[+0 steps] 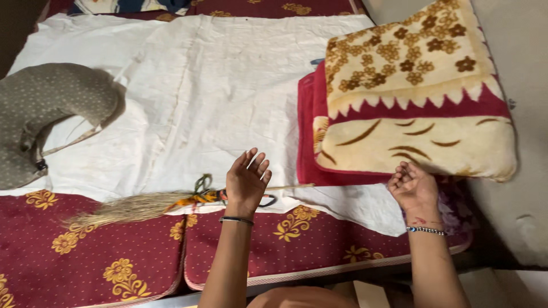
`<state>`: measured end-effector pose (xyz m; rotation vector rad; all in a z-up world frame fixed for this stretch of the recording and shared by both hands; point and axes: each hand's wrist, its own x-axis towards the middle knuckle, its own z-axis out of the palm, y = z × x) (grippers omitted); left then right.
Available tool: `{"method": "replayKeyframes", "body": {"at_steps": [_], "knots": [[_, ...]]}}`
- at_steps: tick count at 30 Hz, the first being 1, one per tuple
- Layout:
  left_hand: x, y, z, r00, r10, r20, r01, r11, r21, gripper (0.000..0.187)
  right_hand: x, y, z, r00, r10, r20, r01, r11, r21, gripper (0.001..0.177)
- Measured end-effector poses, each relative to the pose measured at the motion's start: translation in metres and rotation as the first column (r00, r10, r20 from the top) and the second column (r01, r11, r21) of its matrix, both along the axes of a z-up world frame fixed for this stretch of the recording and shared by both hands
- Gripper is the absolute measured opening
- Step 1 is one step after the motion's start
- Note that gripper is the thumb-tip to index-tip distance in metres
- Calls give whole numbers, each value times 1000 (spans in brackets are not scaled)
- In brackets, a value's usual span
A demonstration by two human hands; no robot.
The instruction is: The person folds a red and cream blanket, a gray neck pillow, a blue and yellow pillow, a pink patterned pillow, an orange and blue pillow, a white sheet, and a purple cloth on a bed. They then use a small broom to sweep the mattress surface.
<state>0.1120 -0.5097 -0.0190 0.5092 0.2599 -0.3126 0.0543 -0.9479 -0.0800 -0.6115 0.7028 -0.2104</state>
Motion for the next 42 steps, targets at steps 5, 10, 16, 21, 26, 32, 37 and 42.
{"method": "replayKeyframes", "body": {"at_steps": [5,10,16,21,26,32,37,42], "knots": [[20,-63,-16,985,-173,15,170,980,105,41,-19,-66,-3,974,-180,-137,151,968,-199,32],[56,-136,-52,943,-332,29,308,902,303,50,-28,-116,-10,892,-347,-290,276,926,-260,72],[69,-204,-65,884,-456,99,297,713,635,79,-30,-153,-20,898,-342,-277,289,933,-215,91],[55,-243,-49,639,-725,255,-303,67,951,94,-25,-159,-25,879,-293,-377,231,952,-202,102],[22,-274,-46,316,-948,-35,-728,-265,632,87,-25,-171,-44,959,-225,-174,218,974,-57,96],[2,-274,-63,315,-922,-223,-634,-379,674,106,-21,-215,-72,981,-190,36,193,969,-156,79],[12,-271,-61,385,-892,-236,-566,-431,702,118,-11,-226,-52,989,58,135,4,909,-417,49],[36,-273,-13,514,-807,-290,-394,-523,756,133,9,-178,25,987,74,142,47,715,-698,67]]}}
